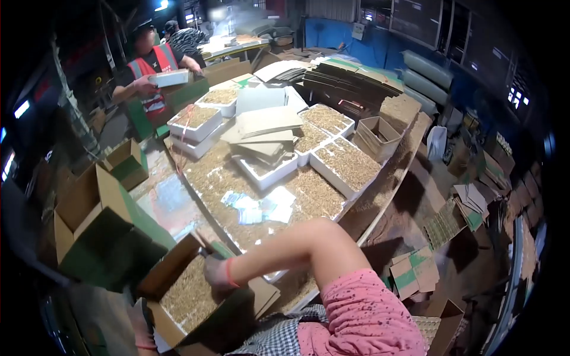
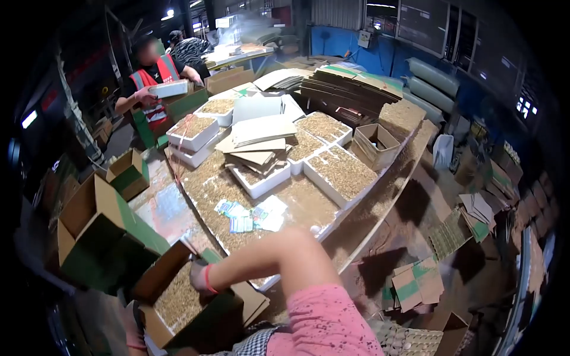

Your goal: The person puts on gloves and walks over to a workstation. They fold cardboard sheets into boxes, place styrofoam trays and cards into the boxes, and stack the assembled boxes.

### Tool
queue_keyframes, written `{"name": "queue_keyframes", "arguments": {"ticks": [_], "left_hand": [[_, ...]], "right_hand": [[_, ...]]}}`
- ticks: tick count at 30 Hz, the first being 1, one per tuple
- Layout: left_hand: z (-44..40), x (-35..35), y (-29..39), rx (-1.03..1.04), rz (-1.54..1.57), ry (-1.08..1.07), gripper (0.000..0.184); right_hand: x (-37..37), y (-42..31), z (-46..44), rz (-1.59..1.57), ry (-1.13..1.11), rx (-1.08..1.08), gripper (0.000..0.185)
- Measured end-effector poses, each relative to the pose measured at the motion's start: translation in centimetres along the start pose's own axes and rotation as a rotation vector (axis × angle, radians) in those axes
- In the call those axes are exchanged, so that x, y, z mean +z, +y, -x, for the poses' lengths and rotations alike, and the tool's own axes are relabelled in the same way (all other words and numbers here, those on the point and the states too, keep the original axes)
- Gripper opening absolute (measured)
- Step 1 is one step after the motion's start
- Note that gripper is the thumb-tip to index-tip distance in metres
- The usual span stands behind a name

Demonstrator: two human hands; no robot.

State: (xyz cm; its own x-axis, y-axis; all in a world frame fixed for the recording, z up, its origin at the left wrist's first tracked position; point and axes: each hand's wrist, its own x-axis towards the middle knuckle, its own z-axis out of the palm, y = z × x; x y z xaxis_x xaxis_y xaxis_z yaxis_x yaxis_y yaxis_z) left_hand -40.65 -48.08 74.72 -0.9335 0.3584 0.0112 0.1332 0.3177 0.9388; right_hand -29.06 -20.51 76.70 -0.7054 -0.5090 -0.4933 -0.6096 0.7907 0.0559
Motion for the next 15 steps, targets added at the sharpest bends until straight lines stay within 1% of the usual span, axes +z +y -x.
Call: {"name": "queue_keyframes", "arguments": {"ticks": [1, 2, 3, 4, 5, 6, 7, 8, 9, 10, 12, 14, 15], "left_hand": [[0.1, 1.0, 1.9, -0.006, 0.071, 0.091, 0.058], [-1.0, 0.3, 1.6, 0.255, -0.237, 0.157, 0.053], [-1.7, 1.0, 3.7, 0.387, -0.27, 0.11, 0.049], [-2.2, 2.5, 6.8, 0.509, -0.301, 0.068, 0.046], [-2.2, 4.8, 10.3, 0.509, -0.311, -0.045, 0.044], [-2.3, 7.5, 13.7, 0.507, -0.329, -0.161, 0.042], [-3.1, 9.8, 15.9, 0.46, -0.403, -0.295, 0.043], [-4.0, 12.1, 17.5, 0.407, -0.473, -0.426, 0.045], [-5.0, 14.8, 18.7, 0.397, -0.577, -0.517, 0.046], [-6.3, 17.5, 18.9, 0.377, -0.678, -0.614, 0.048], [-10.0, 22.2, 15.3, 0.545, -0.844, -0.723, 0.055], [-12.7, 27.7, 14.0, 0.358, -1.118, -0.854, 0.068], [-13.8, 30.0, 13.4, 0.305, -1.127, -0.892, 0.073]], "right_hand": [[0.9, 0.6, 0.3, -0.051, 0.287, 0.003, 0.036], [1.9, 1.2, 0.6, -0.099, 0.575, -0.009, 0.036], [1.4, 3.8, 1.2, -0.098, 0.765, 0.005, 0.033], [0.5, 8.3, 3.3, -0.327, 0.633, 0.24, 0.03], [2.0, 14.8, 4.6, -0.339, 0.935, 0.433, 0.027], [3.4, 21.3, 5.9, -0.381, 1.251, 0.6, 0.029], [5.1, 24.8, 9.1, -0.348, 1.175, 0.872, 0.056], [6.6, 28.2, 12.3, -0.323, 1.05, 1.13, 0.084], [10.6, 32.3, 12.8, -0.301, 0.782, 1.341, 0.107], [11.4, 32.9, 15.3, -0.359, 0.411, 1.44, 0.113], [17.0, 35.6, 15.8, -0.548, 0.288, 1.526, 0.107], [20.1, 36.2, 15.4, -0.334, 0.436, 1.452, 0.092], [20.2, 36.4, 15.7, -0.179, 0.37, 1.368, 0.082]]}}
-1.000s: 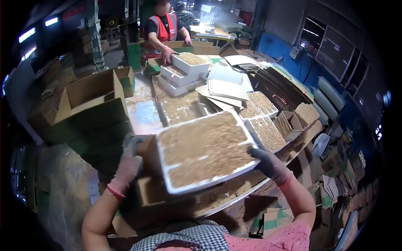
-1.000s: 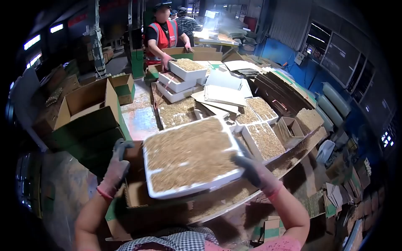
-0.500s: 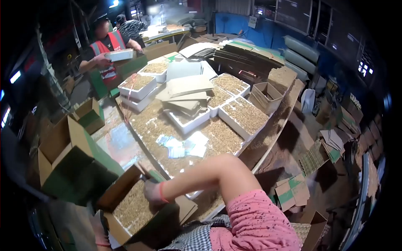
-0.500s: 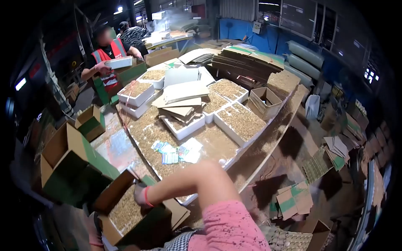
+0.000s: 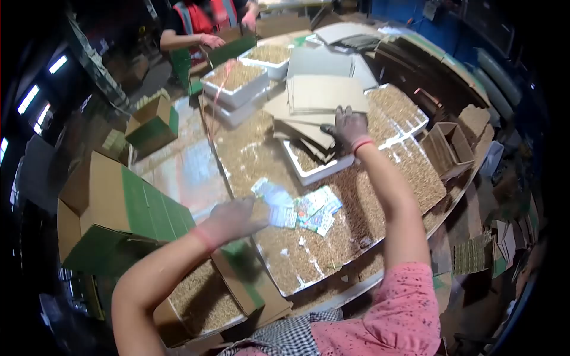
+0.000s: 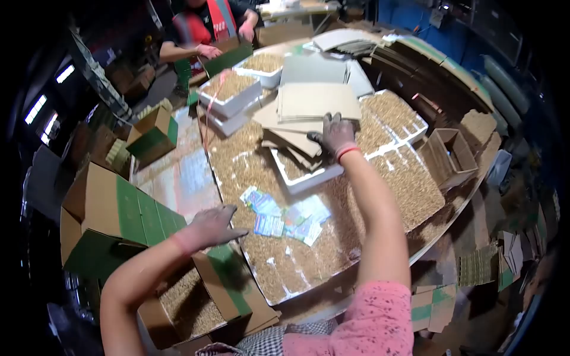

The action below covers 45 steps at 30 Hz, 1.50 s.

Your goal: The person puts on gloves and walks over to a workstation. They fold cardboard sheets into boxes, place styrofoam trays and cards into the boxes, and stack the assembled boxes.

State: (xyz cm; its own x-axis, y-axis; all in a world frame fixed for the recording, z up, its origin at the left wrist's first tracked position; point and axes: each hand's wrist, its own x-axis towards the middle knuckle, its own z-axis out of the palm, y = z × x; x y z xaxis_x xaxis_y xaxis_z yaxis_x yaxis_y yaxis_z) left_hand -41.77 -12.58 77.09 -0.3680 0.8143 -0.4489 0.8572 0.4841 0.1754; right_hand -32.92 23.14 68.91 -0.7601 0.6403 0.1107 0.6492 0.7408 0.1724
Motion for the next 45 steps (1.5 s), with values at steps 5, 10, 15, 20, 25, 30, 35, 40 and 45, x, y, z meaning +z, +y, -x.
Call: {"name": "queue_keyframes", "arguments": {"ticks": [5, 10, 15, 20, 25, 30, 35, 40, 45], "left_hand": [[-9.2, 5.0, 0.9, -0.067, -0.037, -0.1, 0.078], [-11.0, 8.2, 0.4, -0.174, 0.086, -0.092, 0.067], [-6.6, 3.3, -2.0, -0.023, 0.312, -0.001, 0.034], [13.6, -0.9, -4.1, 0.25, -0.223, 0.758, 0.033], [26.6, 10.4, -11.4, 0.296, -0.536, 0.122, 0.046], [32.4, 12.6, -15.8, -0.066, 0.328, 0.379, 0.056], [34.6, 16.2, -17.1, -0.182, -0.135, 0.59, 0.062], [34.8, 14.5, -15.9, -0.072, -0.082, 0.869, 0.065], [27.9, 16.6, -14.9, -0.015, -0.513, 0.263, 0.093]], "right_hand": [[-5.0, 3.7, -0.9, 0.131, 0.19, -0.171, 0.039], [-8.5, 4.7, 1.7, -0.16, 0.575, -0.301, 0.03], [-12.3, 2.9, 4.2, -0.268, 0.649, -0.319, 0.032], [-12.8, 1.2, 8.2, -0.376, 0.726, -0.433, 0.032], [-21.1, -14.1, 19.8, -0.697, 0.801, -0.739, 0.021], [-16.1, -29.9, 31.9, -0.674, 0.107, -1.618, 0.043], [-9.1, -32.6, 31.3, -0.63, -0.424, -1.757, 0.034], [-16.4, -30.7, 29.6, -0.326, -0.578, -1.788, 0.036], [-18.2, -34.5, 29.1, -0.058, -0.237, -1.262, 0.082]]}}
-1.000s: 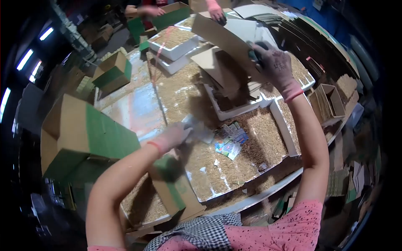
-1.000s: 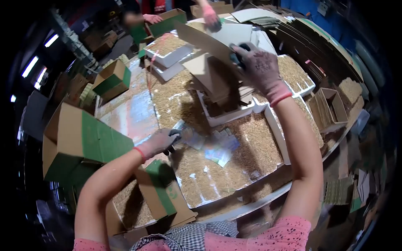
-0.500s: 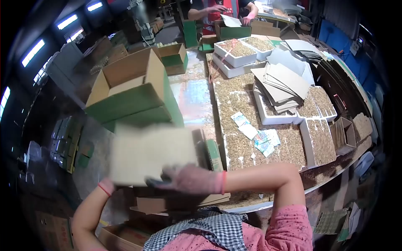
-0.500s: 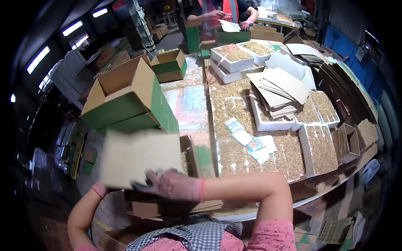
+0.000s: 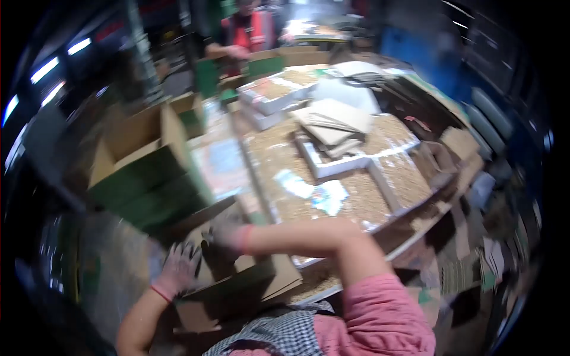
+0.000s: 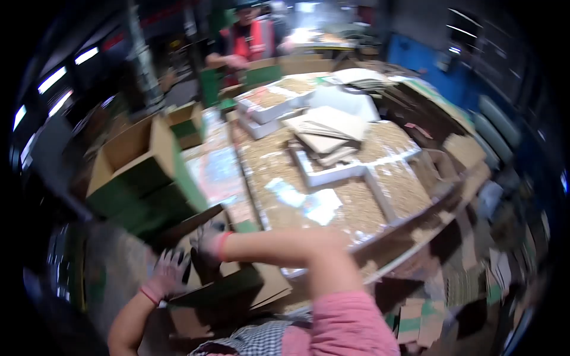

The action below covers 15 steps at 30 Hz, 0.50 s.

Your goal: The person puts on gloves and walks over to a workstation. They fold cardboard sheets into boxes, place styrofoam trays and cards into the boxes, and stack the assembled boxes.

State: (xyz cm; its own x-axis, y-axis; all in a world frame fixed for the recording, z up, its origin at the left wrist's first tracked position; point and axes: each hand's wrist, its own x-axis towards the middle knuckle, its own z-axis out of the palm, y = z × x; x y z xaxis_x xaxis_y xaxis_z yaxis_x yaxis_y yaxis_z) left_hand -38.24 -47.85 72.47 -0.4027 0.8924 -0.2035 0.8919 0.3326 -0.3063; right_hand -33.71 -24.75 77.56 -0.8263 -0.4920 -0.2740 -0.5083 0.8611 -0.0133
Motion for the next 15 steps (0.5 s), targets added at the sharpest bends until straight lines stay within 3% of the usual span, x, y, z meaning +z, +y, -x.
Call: {"name": "queue_keyframes", "arguments": {"ticks": [1, 2, 3, 4, 5, 6, 7, 8, 10, 11, 12, 14, 15], "left_hand": [[-1.1, 0.9, 0.3, 0.011, 0.043, -0.232, 0.097], [-0.8, 1.2, 0.0, -0.007, 0.196, -0.263, 0.096], [-1.0, 0.2, -0.5, -0.003, 0.2, -0.369, 0.099], [-0.9, -4.1, -0.7, -0.033, 0.283, -0.486, 0.103], [-0.1, -6.7, -1.0, -0.114, 0.357, -0.369, 0.093], [2.9, -10.2, 0.1, -0.276, 0.63, -0.086, 0.055], [5.6, -5.6, -2.6, -0.233, 0.113, 0.159, 0.058], [7.8, -5.2, -1.7, -0.254, 0.007, 0.277, 0.058], [8.5, -5.0, 0.1, -0.279, -0.098, 0.39, 0.06], [7.0, -3.7, 1.1, -0.139, -0.098, 0.409, 0.058], [5.3, -2.3, 2.1, -0.003, -0.099, 0.423, 0.056], [2.2, 0.6, 3.3, 0.261, -0.106, 0.447, 0.052], [1.5, 2.0, 3.7, 0.326, -0.08, 0.427, 0.054]], "right_hand": [[11.2, 2.9, -6.0, -0.018, 0.205, -0.084, 0.046], [12.4, 3.1, -8.2, -0.21, -0.086, -0.04, 0.067], [8.6, 1.9, -4.2, 0.013, -0.058, -0.051, 0.051], [9.8, 3.5, -5.6, -0.368, -0.198, -0.163, 0.05], [4.8, 3.2, 1.0, -0.308, 0.103, -0.193, 0.05], [3.5, 4.1, 4.1, -0.345, 0.366, -0.227, 0.048], [3.1, 6.0, 7.2, -0.377, 0.575, -0.165, 0.047], [3.3, 7.4, 9.4, -0.402, 0.781, -0.114, 0.046], [6.5, 8.5, 9.8, -0.353, 0.847, -0.188, 0.044], [8.8, 8.7, 9.2, -0.301, 0.906, -0.277, 0.043], [13.0, 6.2, 5.6, -0.541, 0.766, -0.203, 0.044], [16.2, 2.8, 1.8, -0.236, 0.743, -0.35, 0.051], [15.5, 2.5, 2.3, -0.329, 0.703, -0.215, 0.056]]}}
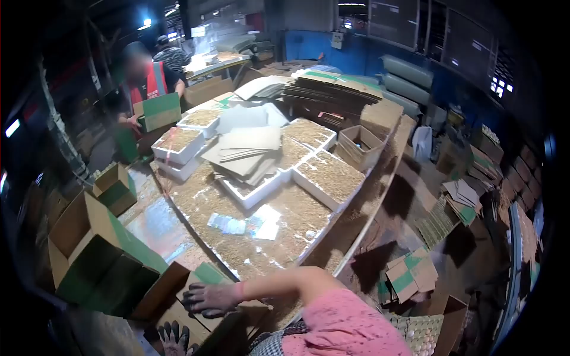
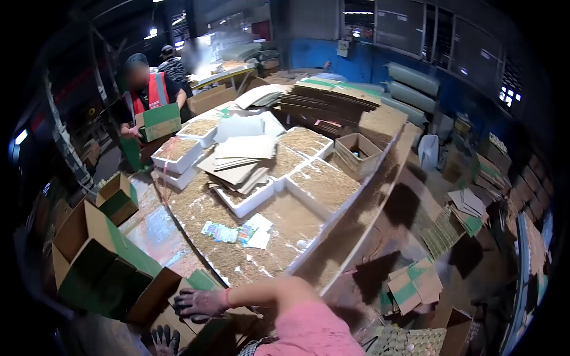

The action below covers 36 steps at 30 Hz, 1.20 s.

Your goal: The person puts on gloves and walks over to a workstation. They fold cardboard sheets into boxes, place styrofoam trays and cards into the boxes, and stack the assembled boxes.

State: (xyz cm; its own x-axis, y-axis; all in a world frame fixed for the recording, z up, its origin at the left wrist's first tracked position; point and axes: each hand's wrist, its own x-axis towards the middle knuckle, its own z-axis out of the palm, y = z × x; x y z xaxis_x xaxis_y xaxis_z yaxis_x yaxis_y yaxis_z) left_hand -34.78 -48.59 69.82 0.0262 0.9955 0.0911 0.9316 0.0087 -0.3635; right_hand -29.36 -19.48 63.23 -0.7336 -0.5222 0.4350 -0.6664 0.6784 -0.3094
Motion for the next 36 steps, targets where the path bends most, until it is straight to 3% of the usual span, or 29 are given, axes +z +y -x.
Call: {"name": "queue_keyframes", "arguments": {"ticks": [1, 2, 3, 5, 6, 8, 10, 11, 12, 13, 15, 16, 19, 21, 23, 24, 25, 28, 29, 30, 31, 33, 35, 36], "left_hand": [[0.1, 1.2, 0.1, -0.041, 0.062, -0.016, 0.056], [0.7, 2.3, 0.0, -0.141, 0.169, -0.028, 0.059], [1.9, 3.3, 0.3, -0.329, 0.339, -0.022, 0.061], [4.5, 6.7, 1.7, -0.837, 0.83, 0.157, 0.067], [5.9, 8.9, 3.0, -1.064, 1.122, 0.336, 0.07], [7.9, 12.9, 5.0, -1.255, 1.68, 0.7, 0.076], [6.7, 8.7, 4.6, -1.231, 1.72, 0.38, 0.058], [4.7, 6.2, 3.6, -1.204, 1.449, 0.155, 0.056], [2.6, 3.6, 2.6, -1.152, 1.172, -0.05, 0.055], [0.9, 2.8, 1.9, -1.036, 1.234, 0.027, 0.058], [-3.9, 0.4, -0.3, -0.709, 1.863, 0.585, 0.066], [-5.1, -1.3, -2.6, -0.559, 1.96, 0.813, 0.07], [-2.4, -4.8, -13.3, -0.54, 1.021, 1.183, 0.075], [-1.0, -10.0, -16.9, -0.743, 0.866, 1.381, 0.069], [2.6, -5.8, -22.4, -0.794, 0.485, 1.112, 0.067], [3.9, -3.7, -23.5, -0.794, 0.503, 1.095, 0.067], [4.9, -1.4, -24.2, -0.907, 0.918, 1.158, 0.068], [8.9, 10.3, -26.7, -0.848, 1.225, 1.219, 0.064], [9.4, 13.7, -25.9, -0.773, 1.145, 1.305, 0.06], [9.6, 13.2, -24.2, -0.801, 1.177, 1.281, 0.06], [9.3, 10.6, -23.1, -0.988, 0.984, 1.171, 0.058], [7.8, 6.8, -22.5, -1.159, 0.792, 1.031, 0.057], [5.9, 5.3, -22.5, -1.189, 1.45, 1.448, 0.058], [6.4, 6.2, -21.9, -1.2, 1.465, 1.437, 0.058]], "right_hand": [[-1.5, -0.1, 0.5, -0.023, -0.018, 0.156, 0.061], [-1.7, -0.2, 1.2, 0.009, 0.083, 0.445, 0.071], [-3.7, -1.2, 2.0, -0.36, -0.011, 0.81, 0.084], [1.7, 0.2, 2.6, -0.341, -0.16, 0.988, 0.097], [2.4, 0.0, 2.1, -0.481, -0.113, 1.007, 0.101], [2.7, -0.9, 1.5, -0.655, 0.01, 0.988, 0.106], [0.5, -3.3, 0.9, -0.891, 0.198, 1.013, 0.096], [0.1, -2.4, 2.6, -0.848, 0.27, 0.866, 0.082], [-4.8, -2.0, 3.2, -1.019, 0.072, 1.06, 0.067], [-7.8, -2.6, 3.7, -1.191, 0.336, 1.221, 0.06], [-12.0, 1.1, 9.0, -1.174, 0.643, 1.136, 0.055], [-15.0, 2.5, 10.5, -1.105, 0.786, 1.077, 0.051], [-25.8, 6.2, 7.4, -0.91, 0.869, 0.613, 0.05], [-29.5, 6.5, 0.6, -0.982, 0.816, 0.505, 0.049], [-29.8, 7.0, -6.4, -1.055, 0.709, 0.481, 0.049], [-28.9, 7.3, -9.8, -1.087, 0.65, 0.483, 0.048], [-27.6, 7.4, -12.8, -1.116, 0.593, 0.501, 0.048], [-22.9, 7.4, -20.4, -1.186, 0.441, 0.547, 0.047], [-21.2, 7.5, -22.2, -1.209, 0.405, 0.559, 0.047], [-19.7, 7.3, -23.7, -1.229, 0.372, 0.571, 0.046], [-18.5, 7.1, -24.8, -1.247, 0.349, 0.574, 0.046], [-16.6, 6.5, -26.0, -1.286, 0.324, 0.57, 0.046], [-15.9, 4.6, -26.2, -1.409, 0.355, 0.605, 0.045], [-14.9, 4.5, -25.0, -1.411, 0.356, 0.624, 0.045]]}}
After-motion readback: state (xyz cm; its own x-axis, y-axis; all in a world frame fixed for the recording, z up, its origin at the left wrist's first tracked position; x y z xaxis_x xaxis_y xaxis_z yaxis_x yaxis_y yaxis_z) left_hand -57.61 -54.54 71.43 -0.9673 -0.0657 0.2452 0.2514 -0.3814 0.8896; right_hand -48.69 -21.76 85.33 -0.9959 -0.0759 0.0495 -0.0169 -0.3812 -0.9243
